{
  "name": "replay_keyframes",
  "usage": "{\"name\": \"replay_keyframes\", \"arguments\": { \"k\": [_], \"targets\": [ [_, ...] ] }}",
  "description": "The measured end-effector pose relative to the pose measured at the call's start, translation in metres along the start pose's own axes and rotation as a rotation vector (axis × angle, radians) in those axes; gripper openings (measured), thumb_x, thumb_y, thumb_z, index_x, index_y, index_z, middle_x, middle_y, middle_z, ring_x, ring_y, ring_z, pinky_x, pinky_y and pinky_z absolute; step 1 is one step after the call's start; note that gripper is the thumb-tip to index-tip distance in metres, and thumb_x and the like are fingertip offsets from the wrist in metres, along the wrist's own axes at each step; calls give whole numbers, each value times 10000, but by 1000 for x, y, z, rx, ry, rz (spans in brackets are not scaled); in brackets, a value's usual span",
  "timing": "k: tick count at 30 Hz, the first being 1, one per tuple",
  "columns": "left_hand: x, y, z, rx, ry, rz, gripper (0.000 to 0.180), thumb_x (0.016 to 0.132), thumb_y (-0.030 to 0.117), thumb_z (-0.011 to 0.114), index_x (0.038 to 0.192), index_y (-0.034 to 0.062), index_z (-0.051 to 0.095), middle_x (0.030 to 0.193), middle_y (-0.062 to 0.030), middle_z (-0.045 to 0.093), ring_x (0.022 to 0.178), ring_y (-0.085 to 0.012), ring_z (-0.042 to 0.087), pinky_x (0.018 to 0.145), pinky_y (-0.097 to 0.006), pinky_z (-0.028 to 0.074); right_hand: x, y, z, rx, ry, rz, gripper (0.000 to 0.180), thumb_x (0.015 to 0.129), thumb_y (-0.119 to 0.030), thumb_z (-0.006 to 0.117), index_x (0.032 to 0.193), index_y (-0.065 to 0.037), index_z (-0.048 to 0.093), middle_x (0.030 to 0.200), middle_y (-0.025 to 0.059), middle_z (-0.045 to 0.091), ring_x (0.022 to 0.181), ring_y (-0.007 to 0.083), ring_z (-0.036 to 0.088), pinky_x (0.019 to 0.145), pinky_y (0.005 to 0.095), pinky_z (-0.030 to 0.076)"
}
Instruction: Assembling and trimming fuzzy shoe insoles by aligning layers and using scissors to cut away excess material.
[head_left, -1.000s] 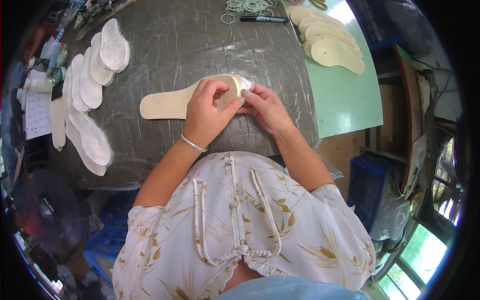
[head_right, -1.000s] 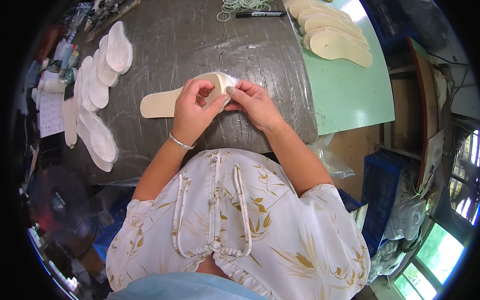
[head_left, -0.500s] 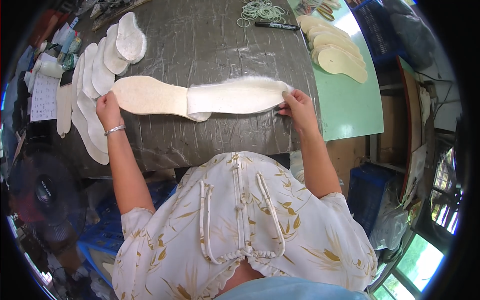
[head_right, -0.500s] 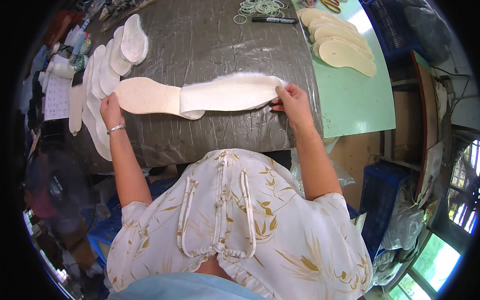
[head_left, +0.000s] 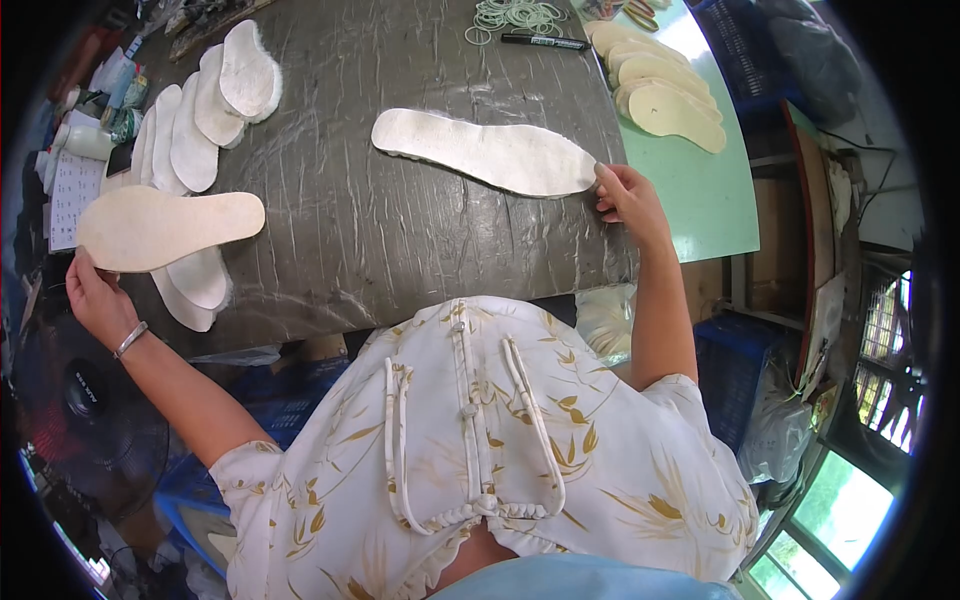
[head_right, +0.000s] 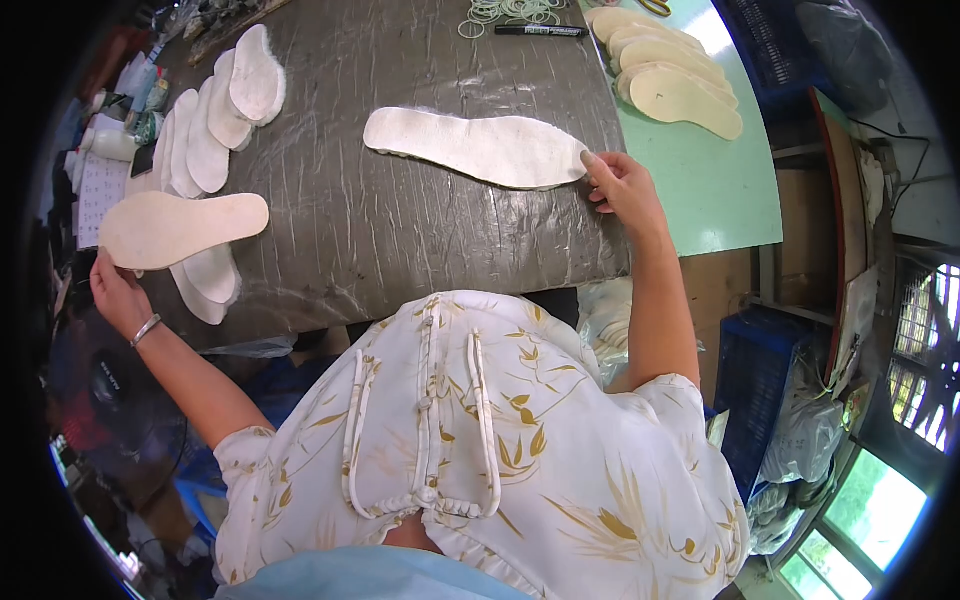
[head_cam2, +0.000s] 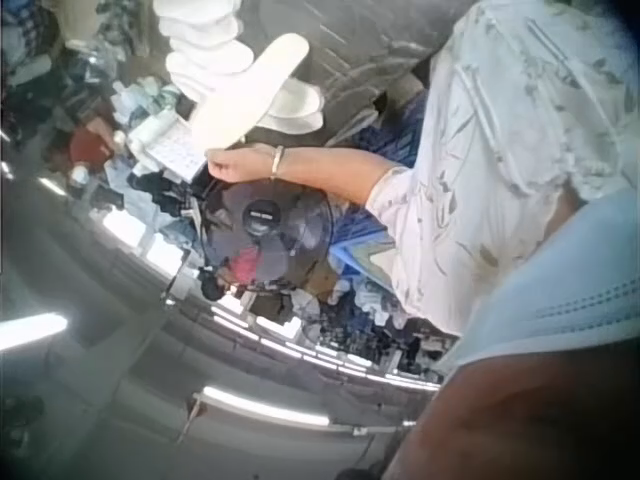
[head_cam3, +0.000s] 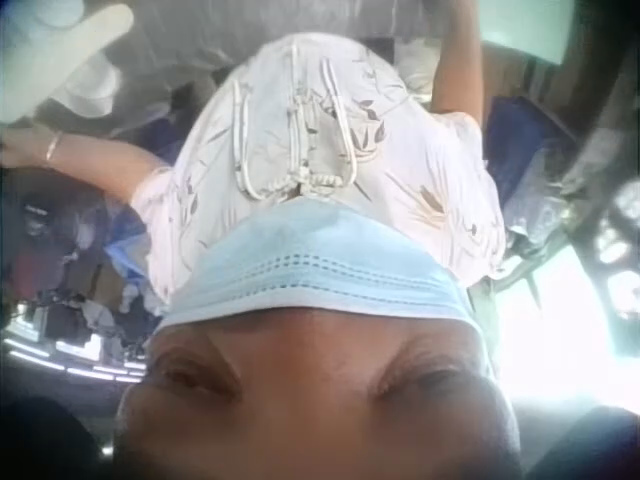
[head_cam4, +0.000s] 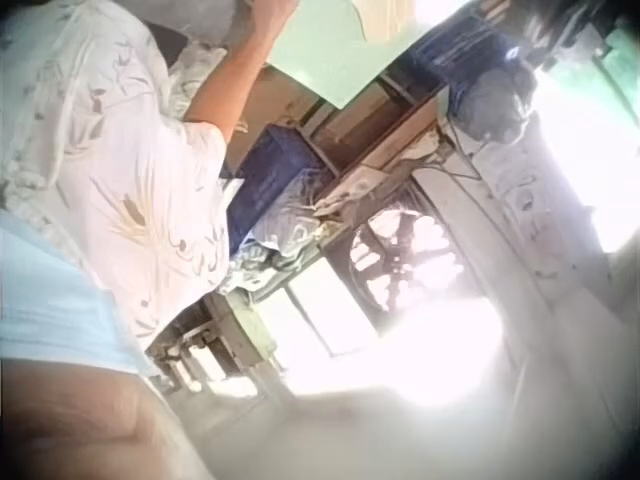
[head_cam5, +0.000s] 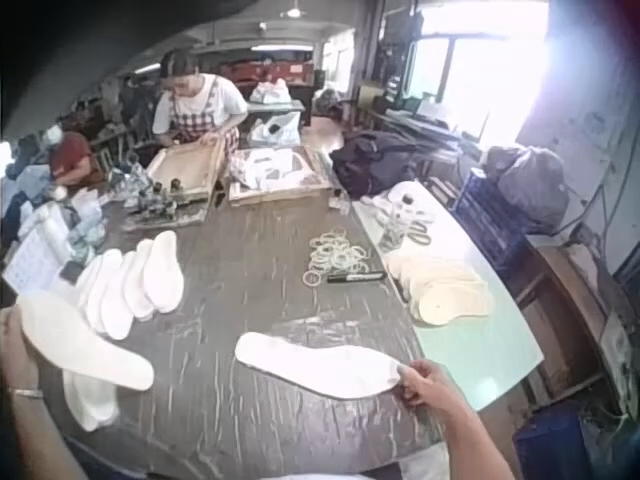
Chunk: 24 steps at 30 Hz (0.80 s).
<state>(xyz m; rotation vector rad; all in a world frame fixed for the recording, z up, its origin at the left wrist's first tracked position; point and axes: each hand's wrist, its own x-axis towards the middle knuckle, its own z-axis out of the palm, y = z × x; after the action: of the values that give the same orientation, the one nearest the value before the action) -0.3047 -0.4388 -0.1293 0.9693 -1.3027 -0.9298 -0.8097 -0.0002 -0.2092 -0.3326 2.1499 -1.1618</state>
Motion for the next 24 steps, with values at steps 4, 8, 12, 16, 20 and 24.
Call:
{"name": "replay_keyframes", "arguments": {
  "k": [4,8,12,16,20,24],
  "targets": [
    [-48,51,66,-104,-66,69,133,899,95,615,958,-14,566,898,-95,647,795,-152,629,720,-265,522,-10,-15,14,-252,207,-474,420,836,-317,698,1073,19,614,854,44,616,726,96,568,662,242,488],
    [-136,70,148,214,-170,457,88,847,23,677,906,-25,634,879,-73,666,733,-82,594,643,-200,494,-70,-126,94,237,-636,-604,403,961,-302,481,1219,3,536,1114,117,625,978,162,606,782,279,495],
    [-213,62,201,288,-415,598,172,737,-26,719,863,19,612,840,-81,659,601,-132,590,537,-235,481,-77,-156,150,89,-606,-706,363,961,-278,506,1135,32,581,964,105,649,878,137,617,722,271,499],
    [-245,40,184,215,-694,601,357,694,45,765,1024,22,633,1041,-134,641,928,-269,636,792,-334,516,-81,-115,155,133,-550,-648,228,929,-92,531,1101,41,600,852,88,649,752,110,596,678,253,494],
    [-199,-17,150,312,-659,326,811,742,376,745,1364,-4,391,1408,-181,394,1306,-306,378,1078,-425,296,-81,-83,129,113,-481,-733,216,905,-26,529,1096,8,623,888,77,660,773,126,604,692,275,491],
    [-161,-66,137,214,-1100,-80,713,745,299,744,1318,1,442,1392,-147,429,1297,-264,390,1078,-401,289,-81,-81,103,150,-455,-935,208,893,8,537,1075,2,638,934,99,657,800,179,617,716,290,498]
  ]
}}
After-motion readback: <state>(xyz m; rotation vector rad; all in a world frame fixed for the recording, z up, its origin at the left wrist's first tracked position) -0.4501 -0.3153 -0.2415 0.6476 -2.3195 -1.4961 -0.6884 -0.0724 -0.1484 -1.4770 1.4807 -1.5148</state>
